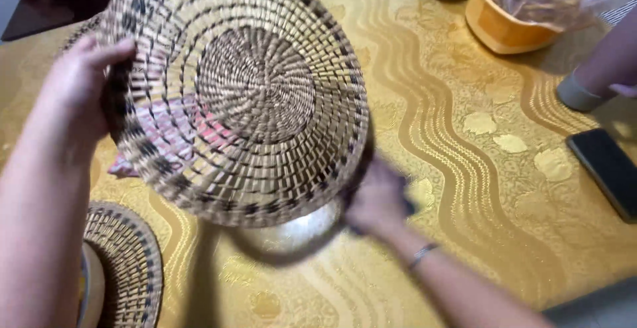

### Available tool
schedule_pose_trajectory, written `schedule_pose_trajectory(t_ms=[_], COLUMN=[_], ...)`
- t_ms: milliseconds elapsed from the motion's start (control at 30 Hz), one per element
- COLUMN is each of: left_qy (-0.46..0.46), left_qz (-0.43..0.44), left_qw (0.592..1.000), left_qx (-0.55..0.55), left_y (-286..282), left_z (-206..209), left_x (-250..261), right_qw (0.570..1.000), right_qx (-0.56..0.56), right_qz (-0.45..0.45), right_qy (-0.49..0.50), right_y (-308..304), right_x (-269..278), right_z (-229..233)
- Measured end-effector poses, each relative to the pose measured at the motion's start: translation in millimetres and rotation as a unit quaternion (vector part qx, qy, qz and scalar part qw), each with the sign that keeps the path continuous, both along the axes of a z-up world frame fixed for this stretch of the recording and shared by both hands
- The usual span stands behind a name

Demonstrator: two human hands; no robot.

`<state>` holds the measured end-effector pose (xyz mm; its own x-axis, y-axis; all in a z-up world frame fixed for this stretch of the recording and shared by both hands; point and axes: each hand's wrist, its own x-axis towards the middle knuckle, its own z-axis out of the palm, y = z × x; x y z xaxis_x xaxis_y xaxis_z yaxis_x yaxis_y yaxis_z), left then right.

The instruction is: Washing a cleaning cloth in a sink and then using it to wipe down a dining table surface.

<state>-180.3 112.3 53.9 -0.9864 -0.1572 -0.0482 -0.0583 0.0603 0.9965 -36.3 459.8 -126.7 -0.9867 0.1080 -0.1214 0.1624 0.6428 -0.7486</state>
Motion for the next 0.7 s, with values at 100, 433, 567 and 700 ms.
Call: schedule_pose_trajectory(t_ms=[100, 433, 567, 700], left_qy=[-0.013, -0.012, 0.082, 0.100], left_qz=[0.015, 0.084, 0.052, 0.071], left_qw=[0.998, 0.996, 0.995, 0.992], left_qx=[0.059, 0.024, -0.007, 0.040], left_y=[-20, -83, -102, -79], left_z=[-21, -43, -64, -46], left_x=[11, 3, -27, -2], right_qw=[0.855, 0.906, 0.988, 0.935], right_qx=[0.448, 0.283, 0.136, 0.312], right_qz=[0.025, 0.016, 0.078, 0.019], right_qy=[0.259, 0.314, -0.015, -0.165], right_y=[121, -35, -40, 101], right_x=[-18, 37, 17, 1], right_z=[-54, -94, -50, 32])
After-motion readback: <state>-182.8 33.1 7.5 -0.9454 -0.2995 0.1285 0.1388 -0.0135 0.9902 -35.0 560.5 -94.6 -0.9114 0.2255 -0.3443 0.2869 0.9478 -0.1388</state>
